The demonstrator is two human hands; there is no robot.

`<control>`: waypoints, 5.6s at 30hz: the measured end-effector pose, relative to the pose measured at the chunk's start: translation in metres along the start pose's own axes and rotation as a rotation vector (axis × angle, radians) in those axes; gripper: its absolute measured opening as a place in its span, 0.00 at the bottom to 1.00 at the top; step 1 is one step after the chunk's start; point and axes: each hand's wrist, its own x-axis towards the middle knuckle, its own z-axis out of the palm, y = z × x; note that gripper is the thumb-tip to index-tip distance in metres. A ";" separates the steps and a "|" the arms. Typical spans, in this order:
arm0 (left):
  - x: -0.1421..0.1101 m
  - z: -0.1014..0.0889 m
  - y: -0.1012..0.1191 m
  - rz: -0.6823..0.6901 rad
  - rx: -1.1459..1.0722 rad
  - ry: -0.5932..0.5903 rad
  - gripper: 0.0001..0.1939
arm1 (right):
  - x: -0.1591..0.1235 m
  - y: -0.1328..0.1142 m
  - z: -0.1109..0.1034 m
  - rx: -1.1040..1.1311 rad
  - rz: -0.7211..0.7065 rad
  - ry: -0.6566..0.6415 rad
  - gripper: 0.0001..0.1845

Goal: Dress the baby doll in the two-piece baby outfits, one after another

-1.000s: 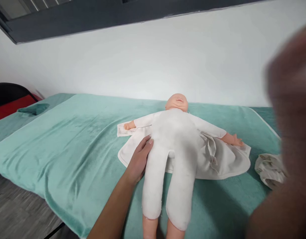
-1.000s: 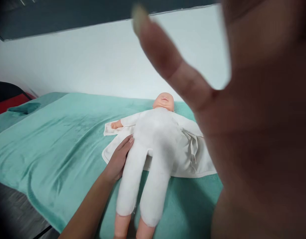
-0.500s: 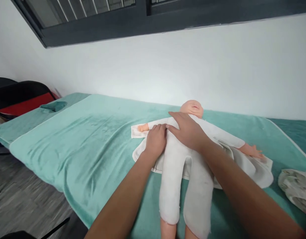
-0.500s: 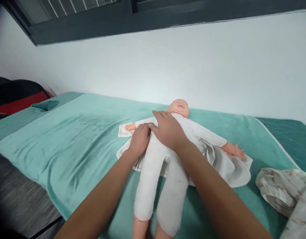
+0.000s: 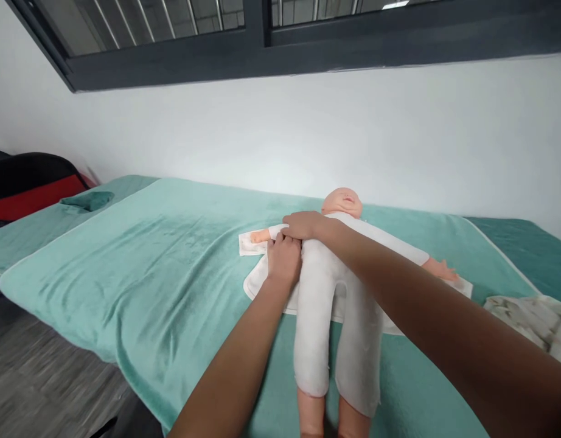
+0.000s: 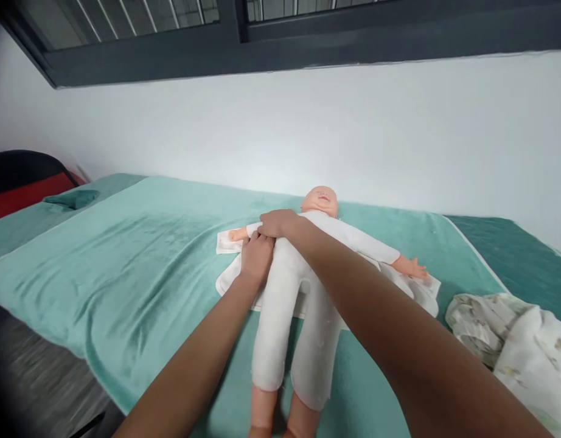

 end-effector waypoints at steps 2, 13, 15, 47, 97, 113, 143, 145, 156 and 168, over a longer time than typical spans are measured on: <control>-0.002 -0.001 -0.001 0.008 0.008 -0.014 0.17 | -0.004 0.007 -0.004 0.036 0.009 -0.025 0.21; 0.002 0.011 -0.024 -0.359 -0.659 0.233 0.06 | -0.022 0.023 -0.006 0.097 -0.040 0.086 0.28; 0.003 0.013 -0.027 -0.390 -0.690 0.261 0.07 | -0.030 0.030 -0.005 0.116 -0.056 0.141 0.28; 0.001 0.007 -0.012 -0.160 -0.832 0.243 0.04 | -0.056 0.040 0.015 0.023 0.058 0.170 0.25; 0.007 -0.106 0.059 -0.174 -0.996 -0.194 0.07 | -0.146 0.076 0.113 1.222 0.166 0.594 0.46; -0.037 -0.021 -0.105 -0.284 0.131 0.034 0.27 | -0.148 0.079 0.112 1.152 0.255 0.620 0.42; -0.150 -0.023 -0.021 0.121 -0.431 0.101 0.04 | -0.089 0.035 0.023 0.551 0.219 0.631 0.28; -0.151 -0.022 -0.022 0.136 -0.429 0.126 0.05 | -0.077 0.035 0.019 0.504 0.221 0.580 0.26; -0.160 -0.019 -0.023 0.297 -0.372 0.347 0.14 | -0.072 0.050 0.045 0.983 0.146 0.911 0.17; -0.140 -0.041 0.000 0.305 -0.508 0.348 0.15 | -0.101 0.071 0.052 0.903 0.183 0.939 0.18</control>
